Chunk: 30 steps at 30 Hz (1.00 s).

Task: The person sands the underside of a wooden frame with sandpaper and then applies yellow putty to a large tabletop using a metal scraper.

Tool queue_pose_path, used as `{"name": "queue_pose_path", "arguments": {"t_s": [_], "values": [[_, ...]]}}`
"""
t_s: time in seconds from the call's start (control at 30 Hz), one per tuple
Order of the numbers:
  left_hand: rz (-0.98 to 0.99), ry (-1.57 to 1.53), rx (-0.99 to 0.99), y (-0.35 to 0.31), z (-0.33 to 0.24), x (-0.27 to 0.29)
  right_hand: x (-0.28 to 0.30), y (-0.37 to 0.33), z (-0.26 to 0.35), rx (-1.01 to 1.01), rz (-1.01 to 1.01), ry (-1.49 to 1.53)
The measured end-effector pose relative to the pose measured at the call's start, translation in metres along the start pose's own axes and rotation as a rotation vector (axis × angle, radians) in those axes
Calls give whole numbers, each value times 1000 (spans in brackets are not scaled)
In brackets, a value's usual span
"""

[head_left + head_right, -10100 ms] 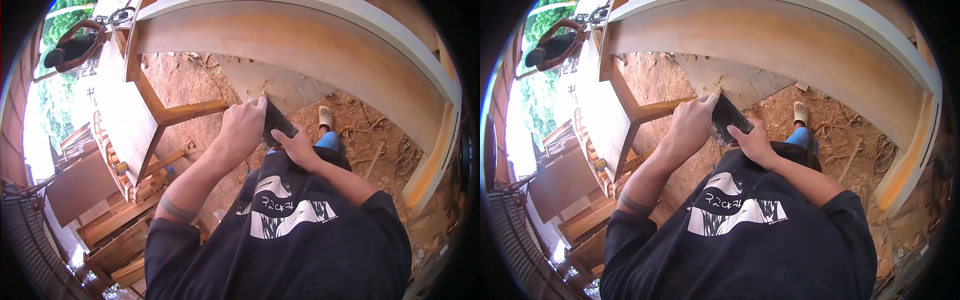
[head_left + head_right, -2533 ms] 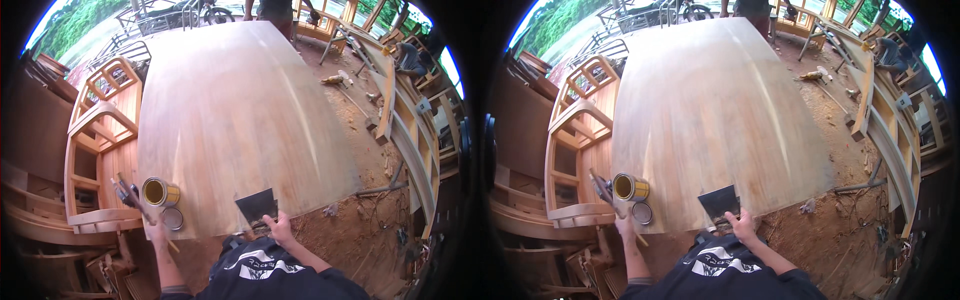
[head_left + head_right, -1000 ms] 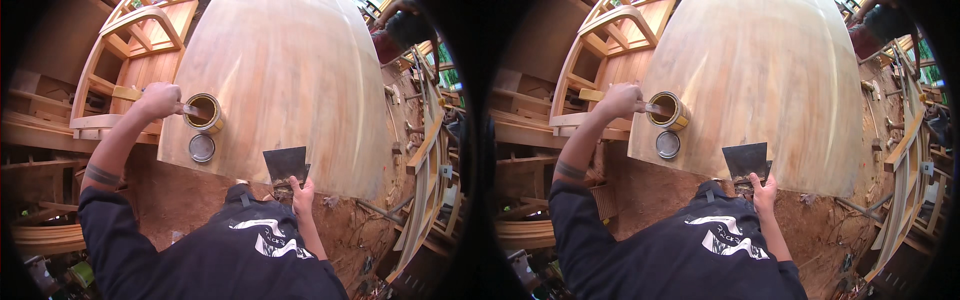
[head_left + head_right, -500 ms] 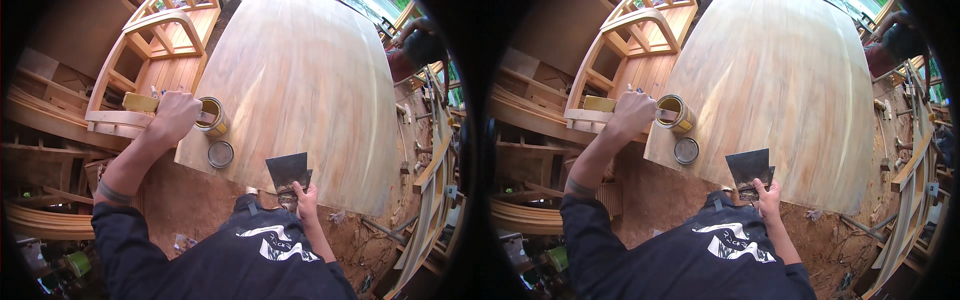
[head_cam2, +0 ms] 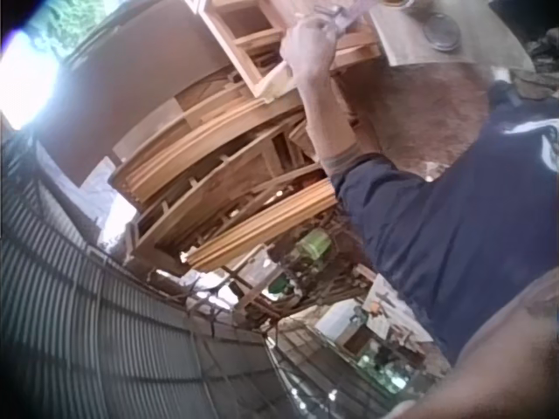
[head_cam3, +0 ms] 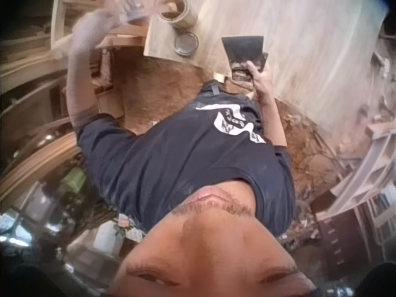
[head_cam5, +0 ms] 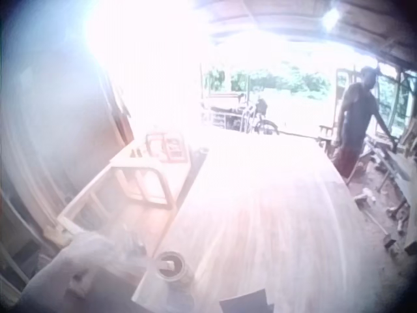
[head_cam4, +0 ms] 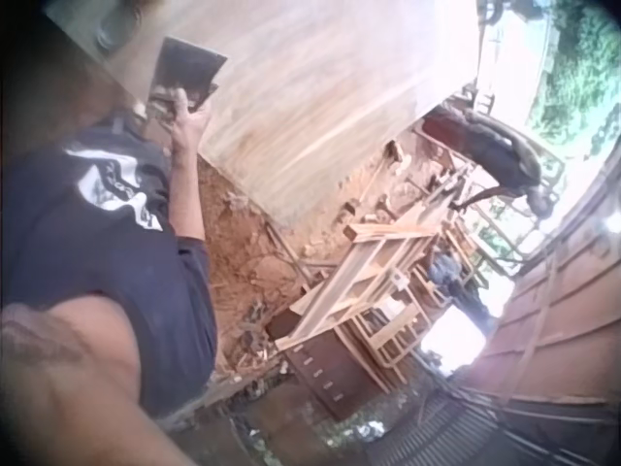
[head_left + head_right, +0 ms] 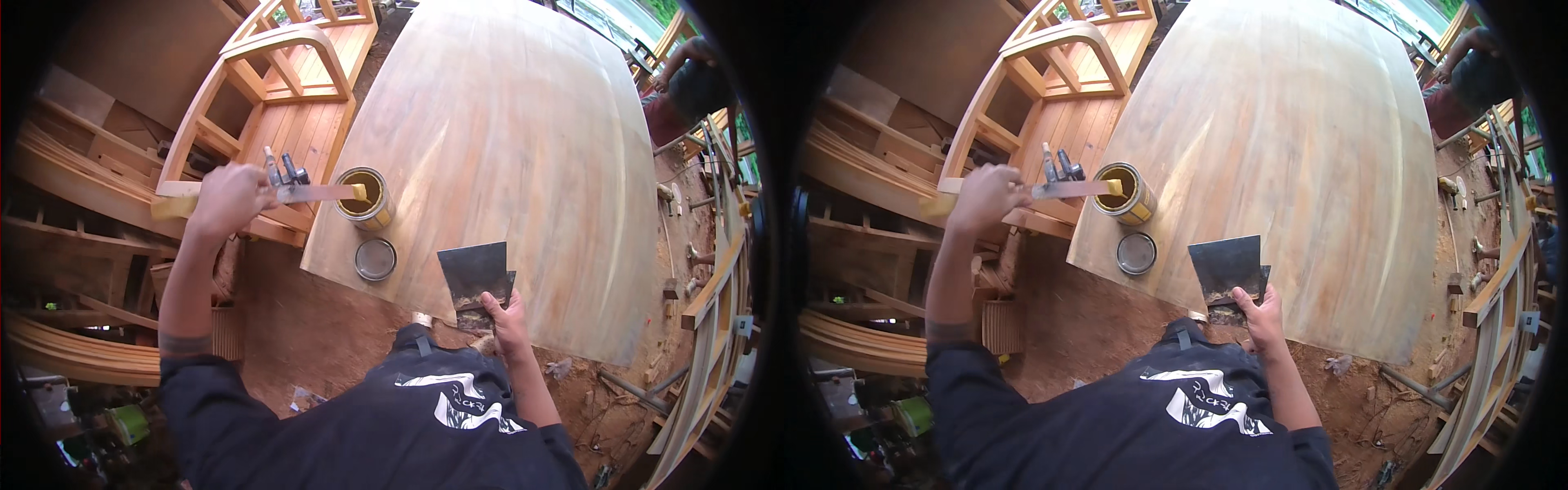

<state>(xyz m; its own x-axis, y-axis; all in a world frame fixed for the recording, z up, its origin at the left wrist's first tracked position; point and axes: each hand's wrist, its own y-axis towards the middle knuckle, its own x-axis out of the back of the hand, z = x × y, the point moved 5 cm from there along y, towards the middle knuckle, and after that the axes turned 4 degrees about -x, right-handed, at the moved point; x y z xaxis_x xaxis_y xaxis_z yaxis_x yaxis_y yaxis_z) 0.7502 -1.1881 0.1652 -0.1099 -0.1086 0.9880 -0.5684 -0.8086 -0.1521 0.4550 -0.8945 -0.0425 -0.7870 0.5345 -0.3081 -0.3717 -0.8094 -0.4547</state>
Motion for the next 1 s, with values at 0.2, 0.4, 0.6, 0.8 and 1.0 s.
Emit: {"name": "queue_pose_path", "arguments": {"t_s": [0.2,0.4,0.6,0.8,1.0], "values": [[23,-505,197,-53,36,-99,-19,12,24,33,121,-133],[-50,-1188,165,-78,44,-171,-62,42,47,43,262,-236],[-66,-1229,-18,-104,-31,-120,-78,33,61,-53,526,-228],[-152,-1004,-288,-95,-45,-92,-92,22,72,-128,602,-117],[-219,-828,-354,-82,-39,-88,-80,20,71,-111,627,-57]]}}
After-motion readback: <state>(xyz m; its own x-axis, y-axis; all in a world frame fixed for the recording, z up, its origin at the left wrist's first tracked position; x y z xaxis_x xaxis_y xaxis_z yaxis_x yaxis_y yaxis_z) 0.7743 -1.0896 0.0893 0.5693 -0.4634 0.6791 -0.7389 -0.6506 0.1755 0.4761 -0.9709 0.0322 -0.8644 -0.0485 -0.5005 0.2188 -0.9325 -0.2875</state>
